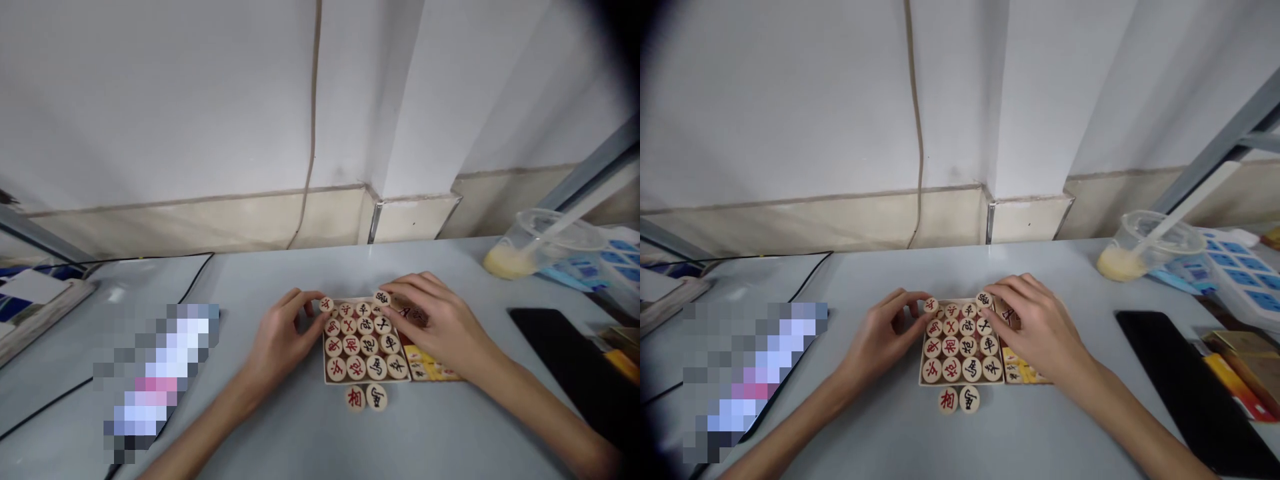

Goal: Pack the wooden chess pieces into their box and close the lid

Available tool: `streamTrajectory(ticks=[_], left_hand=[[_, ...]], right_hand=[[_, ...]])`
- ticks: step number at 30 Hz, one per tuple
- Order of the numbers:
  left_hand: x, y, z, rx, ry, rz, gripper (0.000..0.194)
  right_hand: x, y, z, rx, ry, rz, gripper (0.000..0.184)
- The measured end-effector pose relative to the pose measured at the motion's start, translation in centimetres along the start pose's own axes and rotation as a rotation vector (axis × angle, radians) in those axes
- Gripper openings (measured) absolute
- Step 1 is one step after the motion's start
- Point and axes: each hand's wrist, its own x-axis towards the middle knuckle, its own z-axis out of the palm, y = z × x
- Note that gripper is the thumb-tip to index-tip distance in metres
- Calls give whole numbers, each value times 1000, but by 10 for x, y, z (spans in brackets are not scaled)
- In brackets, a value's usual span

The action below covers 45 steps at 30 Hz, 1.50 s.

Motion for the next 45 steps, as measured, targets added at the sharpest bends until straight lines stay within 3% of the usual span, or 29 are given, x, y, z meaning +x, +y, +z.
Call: streamTrajectory(ticks=[17,24,31,35,41,45], left_hand=[[0,2,-2,-32,-85,-42,32],[1,-2,3,-49,-84,-62,28],[-2,-2,1,-51,-22,-44,28],[-5,1,1,-44,48,-2,23],[-13,19,-2,-41,129,134,7],[-25,50,-12,-64,117,269,19]], right_hand=[[-1,4,3,-97,-136,-9,33],[-2,2,3,-76,-120,-44,24],[-2,-5,2,-49,3,-66,16],[-6,-19,1,-92,139,-180,4],[-11,-41,-4,-167,195,-395,13],[-21,-62,-5,-110,136,-344,10]])
